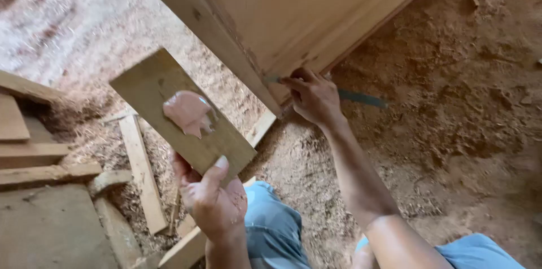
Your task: Applying wood filler to the joints of a wooden cabinet using a putty knife.
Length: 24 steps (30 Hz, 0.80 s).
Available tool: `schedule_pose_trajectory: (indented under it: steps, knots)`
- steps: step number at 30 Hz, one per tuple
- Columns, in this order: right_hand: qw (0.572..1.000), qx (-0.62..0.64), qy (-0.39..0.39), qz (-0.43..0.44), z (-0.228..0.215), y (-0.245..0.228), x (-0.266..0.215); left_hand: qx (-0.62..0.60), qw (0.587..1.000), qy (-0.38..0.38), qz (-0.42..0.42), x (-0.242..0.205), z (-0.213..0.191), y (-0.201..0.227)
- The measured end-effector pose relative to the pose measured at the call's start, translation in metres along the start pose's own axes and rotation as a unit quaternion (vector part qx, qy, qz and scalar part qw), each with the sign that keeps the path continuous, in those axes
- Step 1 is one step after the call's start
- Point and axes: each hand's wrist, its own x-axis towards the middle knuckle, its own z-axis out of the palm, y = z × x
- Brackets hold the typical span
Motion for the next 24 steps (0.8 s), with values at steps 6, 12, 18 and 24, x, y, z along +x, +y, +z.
schedule_pose_trajectory:
  steps: [6,12,18,24]
  knots:
    - [0.945,0.204,0.241,-0.082,-0.064,-0.03,0.059,0.069,0.997,0.044,-0.007,-0.002,-0.009,0.013]
    - [0.926,0.223,0.289,-0.1,-0.098,-0.073,0.093,-0.025,1.0,0.013,0.012,0.004,-0.012,0.024]
    - [0.939,0.197,0.271,-0.078,-0.09,-0.079,0.097,-0.054,0.998,0.005,0.016,0.004,-0.028,0.022]
    - [0.973,0.121,0.195,-0.034,-0.078,-0.065,0.069,0.011,0.999,0.048,0.001,0.008,-0.029,0.015]
